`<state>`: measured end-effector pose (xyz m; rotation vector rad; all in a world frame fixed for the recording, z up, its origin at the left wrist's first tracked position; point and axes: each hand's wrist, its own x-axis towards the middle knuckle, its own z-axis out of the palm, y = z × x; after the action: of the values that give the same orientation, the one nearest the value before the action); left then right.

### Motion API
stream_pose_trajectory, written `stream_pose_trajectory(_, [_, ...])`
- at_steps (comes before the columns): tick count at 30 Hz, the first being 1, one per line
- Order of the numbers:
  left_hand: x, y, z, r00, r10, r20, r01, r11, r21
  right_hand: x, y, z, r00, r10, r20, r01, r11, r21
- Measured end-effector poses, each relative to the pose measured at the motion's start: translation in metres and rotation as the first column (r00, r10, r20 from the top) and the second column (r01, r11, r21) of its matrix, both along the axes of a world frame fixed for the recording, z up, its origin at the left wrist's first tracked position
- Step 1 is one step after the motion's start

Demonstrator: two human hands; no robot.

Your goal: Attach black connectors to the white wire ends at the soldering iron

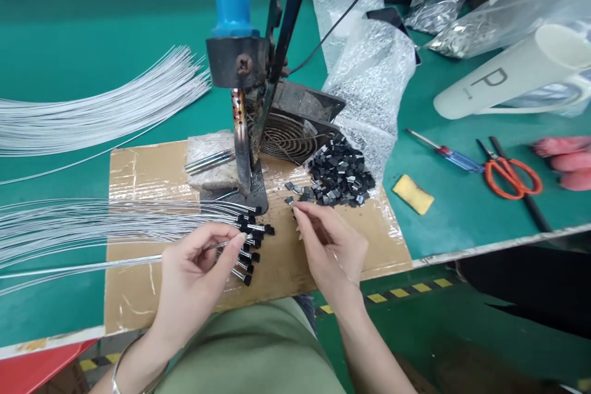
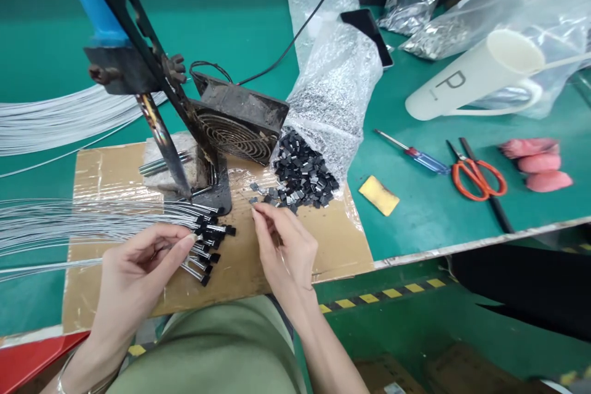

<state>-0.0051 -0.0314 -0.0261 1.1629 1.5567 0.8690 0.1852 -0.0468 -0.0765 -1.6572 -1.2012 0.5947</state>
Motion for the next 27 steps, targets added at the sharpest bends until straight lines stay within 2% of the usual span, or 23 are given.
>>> stream_pose_trajectory(4, [-0.003,0.001,0.001,0.997,-0.078,-0.003,0.078,0.997,0.003,0.005,-0.006,-0.001,0.978,0.094,0.187,-0.116,0.987,0.111])
stream_pose_trajectory(10, [0.002,-0.002,0.008,1.000,-0.017,-0.019,0.016,1.000,-0.012,0.010,-0.011,-0.002,0.955,0.045,0.295,-0.103,0.977,0.186])
stream_pose_trajectory(15, [0.002,-0.003,0.009,1.000,-0.004,-0.024,0.003,1.000,-0.022,0.016,-0.010,-0.001,0.915,0.047,0.400,-0.105,0.987,0.125])
stream_pose_trajectory(18, [0.001,-0.002,0.008,0.999,0.006,-0.038,-0.006,1.000,-0.011,0.019,-0.011,0.001,0.913,0.068,0.403,-0.115,0.989,0.095])
stream_pose_trajectory(20, [0.001,-0.002,0.009,0.999,0.004,-0.050,-0.004,1.000,-0.004,0.019,-0.013,0.003,0.949,0.055,0.309,-0.075,0.996,0.051])
stream_pose_trajectory(23, [0.001,-0.002,0.009,0.999,-0.007,-0.049,0.008,1.000,0.007,0.015,-0.017,0.006,1.000,-0.012,0.005,0.013,1.000,-0.016])
stream_pose_trajectory(25, [0.001,-0.002,0.010,0.999,-0.010,-0.043,0.011,1.000,0.009,0.009,-0.017,0.010,0.982,-0.046,-0.183,0.039,0.999,-0.038])
stream_pose_trajectory(27, [0.002,-0.002,0.010,0.999,-0.010,-0.044,0.010,1.000,0.008,0.003,-0.017,0.015,0.958,-0.041,-0.285,0.030,0.999,-0.041])
